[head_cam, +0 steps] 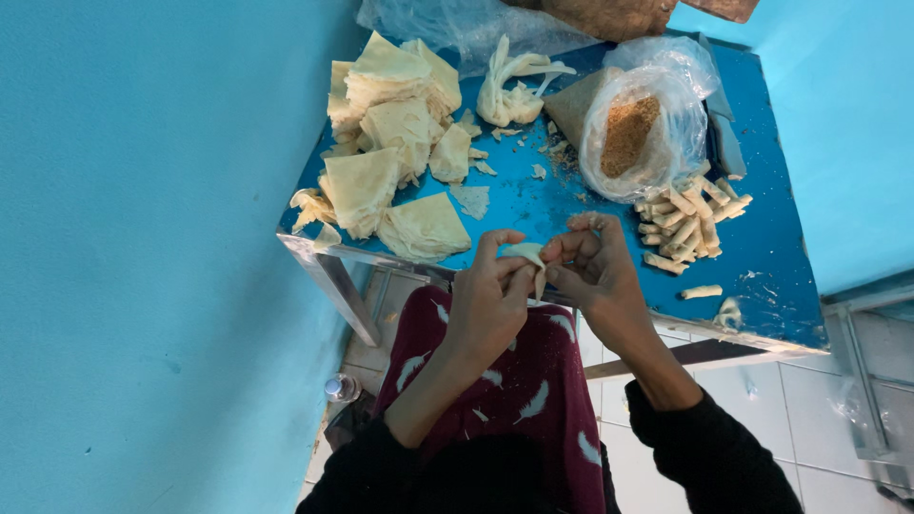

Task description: The person takes thin triangular pastry sheets from a pile on a blue table, places a pinch of brown filling from a plastic bag onto a sheet, and rolls the sheet by hand into a tight cylinder, adding finished rolled sticks to a growing pile on the table.

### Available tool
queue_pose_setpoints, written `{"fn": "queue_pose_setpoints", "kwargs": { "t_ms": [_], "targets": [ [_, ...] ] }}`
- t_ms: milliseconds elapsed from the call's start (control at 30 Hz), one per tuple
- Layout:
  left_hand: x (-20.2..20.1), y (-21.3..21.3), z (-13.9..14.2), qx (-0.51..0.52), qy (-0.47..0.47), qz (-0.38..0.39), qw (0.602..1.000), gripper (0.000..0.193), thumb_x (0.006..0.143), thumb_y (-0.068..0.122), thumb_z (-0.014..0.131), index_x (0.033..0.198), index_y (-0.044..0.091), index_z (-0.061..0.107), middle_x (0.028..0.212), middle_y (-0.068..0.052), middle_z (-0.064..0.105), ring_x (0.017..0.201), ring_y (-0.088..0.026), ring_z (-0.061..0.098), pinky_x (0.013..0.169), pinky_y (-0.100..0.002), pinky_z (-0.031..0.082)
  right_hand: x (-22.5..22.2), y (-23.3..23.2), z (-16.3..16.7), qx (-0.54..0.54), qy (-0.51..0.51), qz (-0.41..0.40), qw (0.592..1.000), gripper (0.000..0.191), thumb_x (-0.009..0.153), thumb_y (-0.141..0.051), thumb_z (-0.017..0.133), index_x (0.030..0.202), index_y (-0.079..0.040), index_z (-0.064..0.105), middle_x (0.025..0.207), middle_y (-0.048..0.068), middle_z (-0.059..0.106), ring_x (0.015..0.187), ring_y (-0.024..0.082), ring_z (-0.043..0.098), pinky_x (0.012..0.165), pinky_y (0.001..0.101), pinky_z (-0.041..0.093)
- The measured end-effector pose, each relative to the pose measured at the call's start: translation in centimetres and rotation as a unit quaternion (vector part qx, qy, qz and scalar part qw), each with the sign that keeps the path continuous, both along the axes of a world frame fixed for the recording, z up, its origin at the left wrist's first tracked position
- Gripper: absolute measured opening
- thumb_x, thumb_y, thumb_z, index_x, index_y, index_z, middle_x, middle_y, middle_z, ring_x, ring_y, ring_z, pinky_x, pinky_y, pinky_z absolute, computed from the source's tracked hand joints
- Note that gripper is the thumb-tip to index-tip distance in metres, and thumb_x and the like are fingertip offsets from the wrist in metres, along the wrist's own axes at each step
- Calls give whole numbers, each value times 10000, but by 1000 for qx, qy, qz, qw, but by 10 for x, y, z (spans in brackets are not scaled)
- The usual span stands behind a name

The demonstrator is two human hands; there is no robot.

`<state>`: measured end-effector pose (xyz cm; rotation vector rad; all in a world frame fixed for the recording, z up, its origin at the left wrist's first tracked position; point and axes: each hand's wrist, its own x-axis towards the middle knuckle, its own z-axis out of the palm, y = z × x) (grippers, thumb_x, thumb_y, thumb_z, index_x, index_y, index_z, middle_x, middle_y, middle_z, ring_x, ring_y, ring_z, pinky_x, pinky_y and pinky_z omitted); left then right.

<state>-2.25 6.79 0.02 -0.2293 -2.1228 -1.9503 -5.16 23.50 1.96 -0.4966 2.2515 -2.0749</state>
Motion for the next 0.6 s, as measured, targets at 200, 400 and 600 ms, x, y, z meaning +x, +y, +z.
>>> {"fn": "queue_pose_setpoints", "kwargs": {
  "t_ms": [200, 400, 600],
  "targets": [
    [4, 3, -1, -15, 32, 24, 999, 364, 947, 67, 689, 1266, 14, 521, 880, -124, 778, 772, -197, 793, 637, -302, 613, 4, -3, -1, 22, 21, -14, 999, 497, 886, 131, 642, 1267, -52, 381, 1047, 103, 627, 980, 138, 650, 831, 288, 578],
    [4, 3, -3, -32, 38, 45, 998, 320, 945, 56, 690, 1215, 22, 523, 893, -121, 774, 780, -220, 800, 642, -320, 615, 2, -1, 0, -9, -27, -23, 999, 511, 857, 134, 643, 1260, -63, 399, 1029, 93, 626, 916, 123, 646, 733, 254, 568],
    [4, 4, -4, 37, 14, 16, 999, 308, 940, 56, 703, 1176, 19, 508, 909, -116, 787, 792, -204, 797, 650, -303, 613, 2, 2, 4, -63, -73, -17, 995, 505, 852, 122, 639, 1260, -69, 410, 1033, 99, 631, 886, 135, 646, 705, 257, 552]
  ]
}}
